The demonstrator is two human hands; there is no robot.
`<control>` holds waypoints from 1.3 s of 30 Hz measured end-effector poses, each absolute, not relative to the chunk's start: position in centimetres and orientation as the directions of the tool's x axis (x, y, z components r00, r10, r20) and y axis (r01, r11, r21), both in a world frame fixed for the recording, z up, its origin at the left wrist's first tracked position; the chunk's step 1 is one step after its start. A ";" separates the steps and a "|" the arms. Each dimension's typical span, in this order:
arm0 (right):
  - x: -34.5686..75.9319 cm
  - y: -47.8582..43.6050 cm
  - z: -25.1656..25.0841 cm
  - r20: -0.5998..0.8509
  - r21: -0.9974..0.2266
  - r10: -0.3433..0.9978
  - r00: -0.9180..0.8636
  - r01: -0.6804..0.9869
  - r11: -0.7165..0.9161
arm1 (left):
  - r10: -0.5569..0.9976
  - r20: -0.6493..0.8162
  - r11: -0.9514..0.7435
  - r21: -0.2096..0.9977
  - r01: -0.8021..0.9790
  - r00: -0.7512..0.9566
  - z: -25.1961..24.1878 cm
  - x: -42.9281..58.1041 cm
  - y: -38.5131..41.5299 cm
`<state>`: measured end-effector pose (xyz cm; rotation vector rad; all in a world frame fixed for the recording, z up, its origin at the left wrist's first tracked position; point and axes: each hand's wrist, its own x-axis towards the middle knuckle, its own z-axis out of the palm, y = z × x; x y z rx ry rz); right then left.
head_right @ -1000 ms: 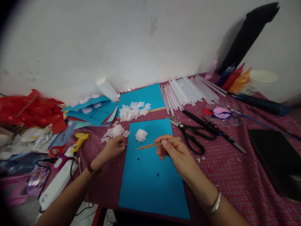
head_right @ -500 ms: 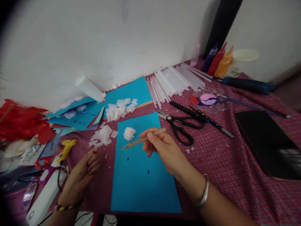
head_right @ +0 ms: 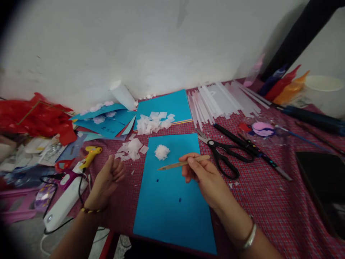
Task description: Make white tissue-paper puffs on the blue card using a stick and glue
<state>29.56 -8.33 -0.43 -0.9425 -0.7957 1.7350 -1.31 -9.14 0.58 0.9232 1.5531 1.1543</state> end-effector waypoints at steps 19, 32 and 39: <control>29.1 -8.4 -0.3 -0.207 -0.855 0.935 -0.288 -0.412 -0.317 | 0.992 -0.087 0.118 0.328 0.937 -0.095 0.4 1.0 -4.9; 29.0 -8.4 -0.7 -0.211 -0.870 0.939 -0.271 -0.386 -0.307 | 0.925 -0.363 0.362 0.932 -0.034 -0.112 2.4 -0.3 -7.8; 28.8 -8.3 -0.9 -0.237 -0.857 0.932 -0.275 -0.392 -0.333 | 0.903 -0.428 0.373 0.829 -0.417 -0.042 1.3 0.8 -9.6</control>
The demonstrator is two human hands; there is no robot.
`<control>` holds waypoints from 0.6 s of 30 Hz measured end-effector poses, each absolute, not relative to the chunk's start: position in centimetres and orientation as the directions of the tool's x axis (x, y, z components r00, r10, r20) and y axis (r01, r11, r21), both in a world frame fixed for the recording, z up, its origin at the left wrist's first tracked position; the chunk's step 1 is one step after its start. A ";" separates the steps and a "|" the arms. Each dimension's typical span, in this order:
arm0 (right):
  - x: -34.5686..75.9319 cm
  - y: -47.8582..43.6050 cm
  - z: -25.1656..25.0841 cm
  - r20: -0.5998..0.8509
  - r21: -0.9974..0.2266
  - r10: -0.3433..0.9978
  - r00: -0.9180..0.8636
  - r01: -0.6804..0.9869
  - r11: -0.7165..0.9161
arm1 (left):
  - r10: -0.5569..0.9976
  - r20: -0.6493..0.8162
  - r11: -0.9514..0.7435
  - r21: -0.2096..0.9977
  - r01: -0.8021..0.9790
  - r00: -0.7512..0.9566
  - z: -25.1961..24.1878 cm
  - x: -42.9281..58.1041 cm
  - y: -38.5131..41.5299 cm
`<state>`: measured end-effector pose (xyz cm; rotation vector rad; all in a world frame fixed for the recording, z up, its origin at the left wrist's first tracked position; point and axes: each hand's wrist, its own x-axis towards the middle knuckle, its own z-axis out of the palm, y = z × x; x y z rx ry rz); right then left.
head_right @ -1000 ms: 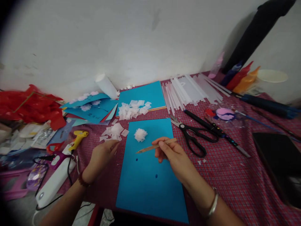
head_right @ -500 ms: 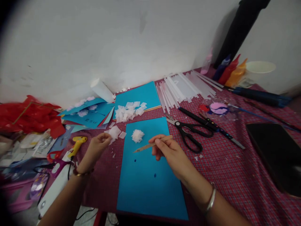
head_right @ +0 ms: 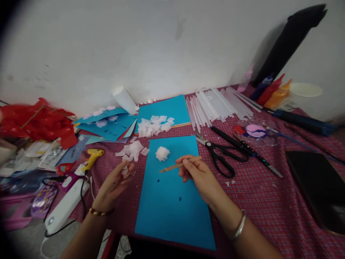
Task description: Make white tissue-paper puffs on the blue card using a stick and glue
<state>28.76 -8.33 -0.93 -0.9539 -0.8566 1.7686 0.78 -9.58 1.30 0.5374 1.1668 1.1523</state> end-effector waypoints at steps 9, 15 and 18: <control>28.8 -8.4 -1.2 -0.251 -0.847 0.922 -0.294 -0.395 -0.357 | 0.900 -0.436 0.350 0.744 -0.569 -0.016 0.4 1.8 -9.9; 28.6 -8.2 -1.3 -0.265 -0.838 0.916 -0.302 -0.398 -0.373 | 0.948 -0.317 0.213 0.715 -0.666 -0.038 0.2 2.0 -10.5; 28.4 -8.1 -1.2 -0.271 -0.830 0.914 -0.301 -0.407 -0.380 | 0.956 -0.289 0.137 0.608 -0.782 -0.057 0.5 1.8 -11.2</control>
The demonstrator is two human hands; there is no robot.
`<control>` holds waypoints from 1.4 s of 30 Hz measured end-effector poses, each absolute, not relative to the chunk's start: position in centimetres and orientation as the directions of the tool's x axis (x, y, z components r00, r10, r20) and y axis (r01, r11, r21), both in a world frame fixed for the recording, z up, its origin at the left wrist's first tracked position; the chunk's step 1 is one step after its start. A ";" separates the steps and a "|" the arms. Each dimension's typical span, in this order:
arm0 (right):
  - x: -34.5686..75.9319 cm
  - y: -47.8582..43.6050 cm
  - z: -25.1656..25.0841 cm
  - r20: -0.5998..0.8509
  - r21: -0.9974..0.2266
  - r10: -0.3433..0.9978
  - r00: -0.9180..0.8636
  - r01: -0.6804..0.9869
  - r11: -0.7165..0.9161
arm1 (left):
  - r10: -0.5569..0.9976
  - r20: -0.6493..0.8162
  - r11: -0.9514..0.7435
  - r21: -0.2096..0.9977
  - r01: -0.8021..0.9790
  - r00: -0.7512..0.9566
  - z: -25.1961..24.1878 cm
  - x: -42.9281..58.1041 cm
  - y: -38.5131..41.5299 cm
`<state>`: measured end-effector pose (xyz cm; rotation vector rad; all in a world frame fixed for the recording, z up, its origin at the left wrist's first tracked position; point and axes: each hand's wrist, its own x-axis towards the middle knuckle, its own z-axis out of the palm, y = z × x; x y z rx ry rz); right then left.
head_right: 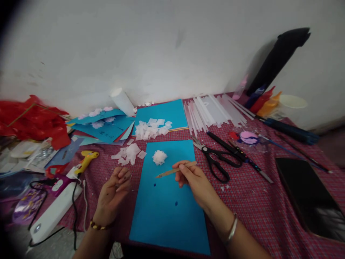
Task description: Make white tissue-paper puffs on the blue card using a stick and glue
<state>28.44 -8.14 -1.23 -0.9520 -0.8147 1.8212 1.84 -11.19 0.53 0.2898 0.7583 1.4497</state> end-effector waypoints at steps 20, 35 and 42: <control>27.9 -8.1 -1.5 -0.308 -0.886 0.930 -0.201 -0.297 -0.357 | 0.998 -0.065 0.068 0.817 0.573 -0.026 1.2 -4.2 -3.4; 28.2 -8.1 -2.1 -0.375 -0.880 0.914 -0.158 -0.249 -0.404 | 0.987 -0.075 0.148 0.785 0.601 -0.145 2.3 -9.3 -1.3; 28.3 -8.1 -2.1 -0.390 -0.876 0.908 -0.154 -0.243 -0.417 | 0.969 -0.069 0.203 0.772 0.602 -0.238 1.7 -10.4 -2.1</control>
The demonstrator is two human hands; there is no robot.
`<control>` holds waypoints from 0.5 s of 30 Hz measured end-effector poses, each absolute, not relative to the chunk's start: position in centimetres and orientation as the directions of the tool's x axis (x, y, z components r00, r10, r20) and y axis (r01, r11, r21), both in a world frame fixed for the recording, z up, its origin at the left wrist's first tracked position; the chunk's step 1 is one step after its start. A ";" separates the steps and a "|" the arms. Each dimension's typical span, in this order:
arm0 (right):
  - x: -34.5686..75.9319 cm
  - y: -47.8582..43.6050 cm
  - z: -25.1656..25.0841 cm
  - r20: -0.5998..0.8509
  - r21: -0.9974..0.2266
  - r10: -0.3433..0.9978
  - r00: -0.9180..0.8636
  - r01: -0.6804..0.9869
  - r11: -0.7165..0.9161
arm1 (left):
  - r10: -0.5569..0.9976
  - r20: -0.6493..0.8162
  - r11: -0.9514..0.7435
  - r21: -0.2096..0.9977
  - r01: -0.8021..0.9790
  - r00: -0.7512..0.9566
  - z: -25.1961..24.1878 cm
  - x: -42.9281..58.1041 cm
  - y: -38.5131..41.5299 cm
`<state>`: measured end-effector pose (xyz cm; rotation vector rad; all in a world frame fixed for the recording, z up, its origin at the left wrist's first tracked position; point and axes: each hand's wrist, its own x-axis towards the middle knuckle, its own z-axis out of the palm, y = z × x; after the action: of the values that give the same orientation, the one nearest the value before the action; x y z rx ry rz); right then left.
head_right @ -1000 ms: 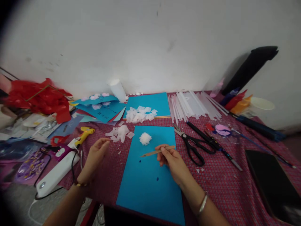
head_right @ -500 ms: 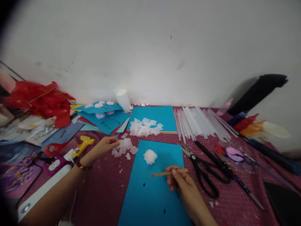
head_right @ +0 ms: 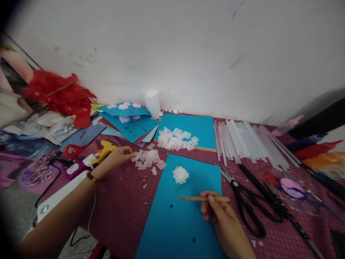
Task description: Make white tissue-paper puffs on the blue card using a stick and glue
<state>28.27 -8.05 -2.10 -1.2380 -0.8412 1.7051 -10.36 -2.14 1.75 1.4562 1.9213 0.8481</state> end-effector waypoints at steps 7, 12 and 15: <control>28.2 -8.0 -2.1 -0.418 -0.858 0.895 -0.154 -0.256 -0.445 | 0.929 0.158 0.153 0.658 0.737 -0.334 2.8 -7.6 -5.0; 28.5 -7.9 -2.3 -0.425 -0.868 0.894 -0.141 -0.217 -0.447 | 0.985 0.014 0.128 0.604 0.787 -0.171 0.9 -5.1 -5.7; 28.9 -7.8 -2.6 -0.435 -0.865 0.886 -0.164 -0.200 -0.461 | 0.973 -0.018 0.189 0.638 0.746 -0.231 -0.3 -4.9 -5.1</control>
<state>28.88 -7.84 -2.58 -1.2957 -0.8501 1.7361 -4.94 -5.06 -0.30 1.6089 2.0493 0.7223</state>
